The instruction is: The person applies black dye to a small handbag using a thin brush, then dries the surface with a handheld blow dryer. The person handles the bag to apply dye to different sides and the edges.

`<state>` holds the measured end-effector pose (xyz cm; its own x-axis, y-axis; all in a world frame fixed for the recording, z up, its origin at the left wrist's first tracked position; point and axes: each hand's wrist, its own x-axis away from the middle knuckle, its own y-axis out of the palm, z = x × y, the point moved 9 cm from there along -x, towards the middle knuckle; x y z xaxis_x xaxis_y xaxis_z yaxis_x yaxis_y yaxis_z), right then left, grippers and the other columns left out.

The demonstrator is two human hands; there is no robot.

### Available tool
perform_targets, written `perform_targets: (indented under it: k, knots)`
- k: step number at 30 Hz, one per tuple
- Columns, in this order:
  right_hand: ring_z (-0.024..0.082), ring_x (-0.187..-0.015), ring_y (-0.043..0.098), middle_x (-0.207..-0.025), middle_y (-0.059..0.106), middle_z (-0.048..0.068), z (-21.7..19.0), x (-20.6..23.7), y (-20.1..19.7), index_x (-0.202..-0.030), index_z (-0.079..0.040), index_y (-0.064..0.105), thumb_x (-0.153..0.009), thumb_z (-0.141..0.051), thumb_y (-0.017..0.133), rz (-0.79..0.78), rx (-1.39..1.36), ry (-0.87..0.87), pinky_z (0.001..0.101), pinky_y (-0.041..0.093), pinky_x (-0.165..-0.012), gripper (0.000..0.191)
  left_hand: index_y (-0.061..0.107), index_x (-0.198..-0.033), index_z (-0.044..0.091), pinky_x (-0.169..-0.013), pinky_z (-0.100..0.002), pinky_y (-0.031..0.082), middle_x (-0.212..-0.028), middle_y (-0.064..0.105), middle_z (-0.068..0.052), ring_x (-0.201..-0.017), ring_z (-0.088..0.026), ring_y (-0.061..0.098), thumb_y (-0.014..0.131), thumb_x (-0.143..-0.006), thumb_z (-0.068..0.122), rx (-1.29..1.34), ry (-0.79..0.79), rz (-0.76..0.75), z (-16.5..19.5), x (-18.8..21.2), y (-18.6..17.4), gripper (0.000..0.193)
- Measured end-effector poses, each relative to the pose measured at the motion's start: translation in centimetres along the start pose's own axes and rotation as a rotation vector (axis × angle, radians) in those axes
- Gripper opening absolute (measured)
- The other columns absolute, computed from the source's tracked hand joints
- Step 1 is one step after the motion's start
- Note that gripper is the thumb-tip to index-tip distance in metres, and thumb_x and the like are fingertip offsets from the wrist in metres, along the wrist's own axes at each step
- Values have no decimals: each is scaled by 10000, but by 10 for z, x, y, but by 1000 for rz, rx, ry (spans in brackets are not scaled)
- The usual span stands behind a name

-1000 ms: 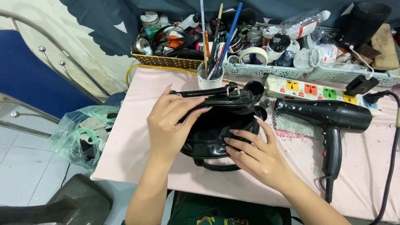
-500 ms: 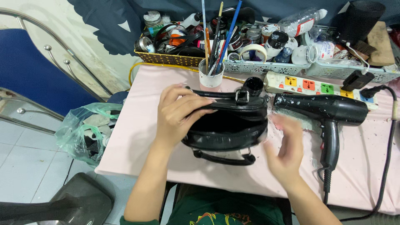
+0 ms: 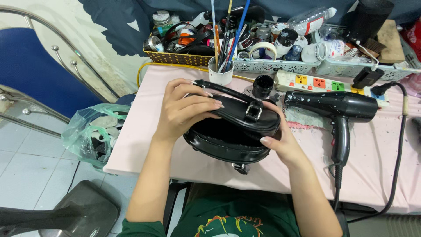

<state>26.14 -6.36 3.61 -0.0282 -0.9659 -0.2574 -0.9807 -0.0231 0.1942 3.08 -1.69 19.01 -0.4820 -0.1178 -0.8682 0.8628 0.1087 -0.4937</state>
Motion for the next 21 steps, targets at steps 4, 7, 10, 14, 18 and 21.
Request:
perform_targets:
  k: [4, 7, 10, 14, 18, 21]
  knots:
    - [252, -1362, 536, -1464, 508, 138, -12, 18, 9, -1575, -45, 334, -692, -238, 904, 170, 39, -167, 382, 442, -1175, 1069, 740, -1149, 134, -1114, -443, 396, -1257, 705, 6, -1210, -251, 606, 863, -731, 308, -5, -108, -60, -4, 4, -10, 470]
    - [248, -1355, 542, -1449, 492, 130, -22, 30, 21, -1545, -53, 318, -683, -194, 918, 246, 122, -320, 394, 476, -1162, 1059, 711, -1219, 113, -1136, -458, 377, -1347, 643, -38, -1275, -322, 555, 881, -676, 324, -2, -267, -74, -9, 15, -16, 607]
    - [240, -1362, 527, -1456, 443, 114, -26, 42, 25, -1539, -64, 319, -678, -202, 924, 334, 220, -393, 394, 478, -1172, 1062, 666, -1295, 88, -1132, -449, 394, -1389, 621, -68, -1311, -336, 552, 888, -711, 274, 19, -474, -62, -14, 42, -19, 652]
    - [214, -1333, 474, -1458, 369, 86, -26, 57, 29, -1544, -65, 326, -646, -226, 944, 440, 354, -489, 383, 431, -1215, 1102, 577, -1388, 48, -1173, -418, 424, -1404, 620, -107, -1331, -277, 580, 773, -909, 211, 126, -786, 201, -20, 101, -20, 542]
    - [241, -1364, 428, -1469, 363, 94, -17, 71, 39, -1523, -53, 326, -553, -248, 950, 547, 592, -565, 398, 367, -1237, 1170, 502, -1464, -4, -1206, -390, 385, -1420, 598, -167, -1375, -252, 547, 635, -1028, 289, 658, -1057, 343, -19, 155, 35, 541]
    - [273, -1377, 430, -1452, 350, 110, -3, 77, 50, -1510, -55, 296, -522, -275, 981, 570, 683, -595, 411, 376, -1209, 1222, 349, -1587, 57, -1140, -406, 438, -1552, 469, -125, -1419, -243, 501, 526, -1035, 415, 973, -1124, 342, -2, 169, 71, 682]
